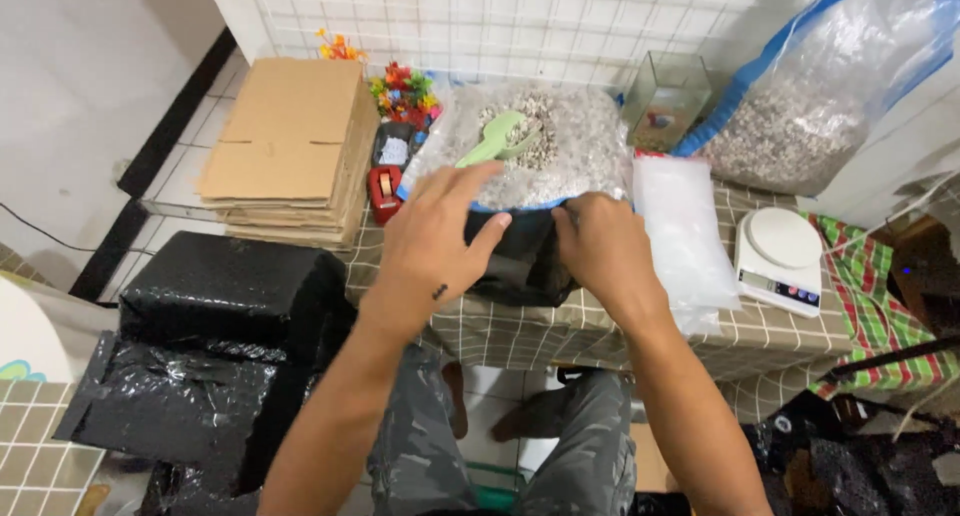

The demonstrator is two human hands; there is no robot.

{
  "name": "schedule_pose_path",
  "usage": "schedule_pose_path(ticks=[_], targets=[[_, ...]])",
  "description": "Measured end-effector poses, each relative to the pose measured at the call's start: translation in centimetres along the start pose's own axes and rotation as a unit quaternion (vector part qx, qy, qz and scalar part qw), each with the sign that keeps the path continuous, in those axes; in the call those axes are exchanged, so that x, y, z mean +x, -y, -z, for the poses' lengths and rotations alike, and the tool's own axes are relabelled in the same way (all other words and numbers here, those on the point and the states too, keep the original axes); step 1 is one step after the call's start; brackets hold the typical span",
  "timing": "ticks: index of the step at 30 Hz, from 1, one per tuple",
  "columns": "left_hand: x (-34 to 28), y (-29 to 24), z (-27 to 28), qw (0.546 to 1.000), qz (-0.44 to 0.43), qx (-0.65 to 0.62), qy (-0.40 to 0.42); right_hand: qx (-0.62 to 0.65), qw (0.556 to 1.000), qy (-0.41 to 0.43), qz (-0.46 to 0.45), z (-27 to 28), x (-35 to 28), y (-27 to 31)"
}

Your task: The person uses a green scoop to transfer pebbles from a large bag into small plastic bags, then weighs the small bags on a digital scale and wraps them in black bubble wrap.

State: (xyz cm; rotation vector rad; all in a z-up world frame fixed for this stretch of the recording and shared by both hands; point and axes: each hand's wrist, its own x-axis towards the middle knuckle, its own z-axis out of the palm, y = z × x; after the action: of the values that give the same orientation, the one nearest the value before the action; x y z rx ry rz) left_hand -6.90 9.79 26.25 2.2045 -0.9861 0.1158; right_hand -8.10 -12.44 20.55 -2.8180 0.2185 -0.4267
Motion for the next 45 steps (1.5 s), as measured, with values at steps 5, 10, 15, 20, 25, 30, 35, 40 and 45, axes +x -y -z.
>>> schedule_pose_path(ticks=[5,10,15,20,25,30,35,40,45], targets=[[-1.7,3.1,-3.8,0.936,0.324,0.138,-0.016,0.051,0.998,0.028,-0.022,0.3,-0.8,1.5],[-0.5,8.0,-4.4,0.954,0.272,0.014,-0.124,0.082,0.997,0.007,-0.006,0.7,0.7,0.1],[-0.1,6.3,-5.5,0.906,0.101,-0.19,-0.364,0.061,0.997,-0.021,0.049,1.7,1.3,0.1],[-3.2,3.2,-5.1,0.961,0.22,0.05,-0.163,-0.021,0.996,-0.053,0.067,1.6,0.2,0.9],[-5.8,1.2,-4.6,0.949,0.18,0.076,-0.247,-0.051,0.979,-0.162,0.113,2.0,-3.5,3.5],[-7.1,1.1,-4.8,0.954,0.157,0.045,-0.251,0.0,0.969,-0.201,0.145,2.8,-5.6,3.6],[-6.8,1.0,-6.4,0.951,0.138,0.005,-0.277,0.236,0.926,-0.205,0.212,3.7,-6.5,4.3],[-11.7,-3.1,-5.0,0.919,0.093,0.053,-0.381,0.355,0.9,-0.119,0.224,0.2,-9.9,9.8],[-22.4,-5.0,-2.4,0.848,0.168,0.161,-0.476,0.463,0.87,0.154,0.069,-9.2,-20.5,19.0]])
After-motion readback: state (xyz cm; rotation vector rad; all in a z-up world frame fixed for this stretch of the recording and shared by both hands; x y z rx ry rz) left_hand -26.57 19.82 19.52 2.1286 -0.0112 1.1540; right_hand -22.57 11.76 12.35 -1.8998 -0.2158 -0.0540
